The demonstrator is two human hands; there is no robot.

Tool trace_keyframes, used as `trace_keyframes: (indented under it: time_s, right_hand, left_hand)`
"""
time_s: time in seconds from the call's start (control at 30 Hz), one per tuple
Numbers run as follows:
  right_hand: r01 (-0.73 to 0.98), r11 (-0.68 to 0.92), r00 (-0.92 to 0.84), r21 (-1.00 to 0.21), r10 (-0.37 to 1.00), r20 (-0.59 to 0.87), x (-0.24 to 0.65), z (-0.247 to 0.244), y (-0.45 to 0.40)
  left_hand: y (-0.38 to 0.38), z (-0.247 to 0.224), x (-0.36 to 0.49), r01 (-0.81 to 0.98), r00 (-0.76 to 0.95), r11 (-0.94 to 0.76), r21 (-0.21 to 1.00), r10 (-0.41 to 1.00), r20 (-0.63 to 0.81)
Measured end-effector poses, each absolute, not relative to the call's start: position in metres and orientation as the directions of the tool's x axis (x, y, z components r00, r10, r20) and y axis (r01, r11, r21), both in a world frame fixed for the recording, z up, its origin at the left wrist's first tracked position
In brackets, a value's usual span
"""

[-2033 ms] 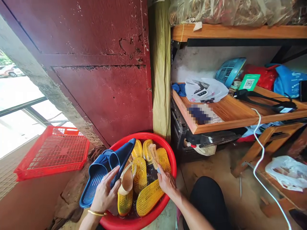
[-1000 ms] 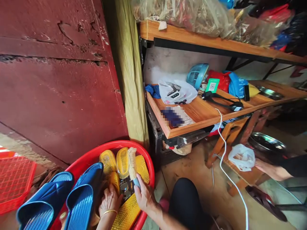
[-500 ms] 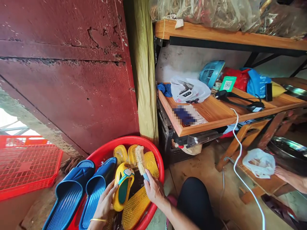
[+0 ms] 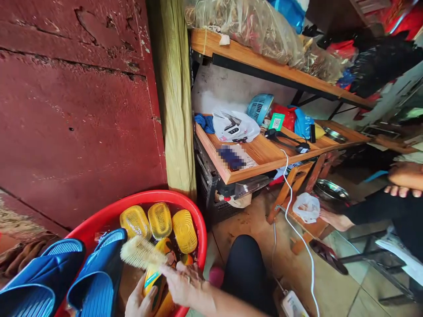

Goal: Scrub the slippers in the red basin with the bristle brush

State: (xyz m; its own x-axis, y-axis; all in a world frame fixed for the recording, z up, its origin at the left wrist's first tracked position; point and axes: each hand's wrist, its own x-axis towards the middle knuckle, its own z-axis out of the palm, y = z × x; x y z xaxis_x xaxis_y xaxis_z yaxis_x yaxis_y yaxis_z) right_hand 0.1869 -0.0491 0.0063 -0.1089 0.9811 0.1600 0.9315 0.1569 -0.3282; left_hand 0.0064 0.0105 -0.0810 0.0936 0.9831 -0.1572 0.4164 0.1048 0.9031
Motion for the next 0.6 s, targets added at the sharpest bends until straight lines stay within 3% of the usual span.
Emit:
trace_keyframes:
  time_s: [0.13,0.37,0.5,0.6]
  right_hand:
    - [0.946,0.009,0.021,-0.323,0.996,0.090,0.206,0.024,-0.004]
    - [0.940,0.181,-0.161,-0.289,0.983,0.091,0.197,0.014,-0.040]
    - [0.914,0.177,-0.157,-0.366,0.984,0.083,0.203,0.009,-0.050]
    - [0.865,0.107,-0.067,-0.489,0.993,0.099,0.220,0.004,-0.031]
  left_hand:
    - [0.002,-0.061,0.014,0.376,0.096,0.069,0.924,0.989,-0.113]
    - [0.010,-0.054,0.013,0.249,-0.013,0.138,0.959,0.990,-0.139]
    - [0.009,-0.055,0.013,-0.034,0.032,0.272,0.962,0.962,-0.271]
    - [0.008,-0.052,0.015,-0.261,0.073,0.411,0.873,0.910,-0.407]
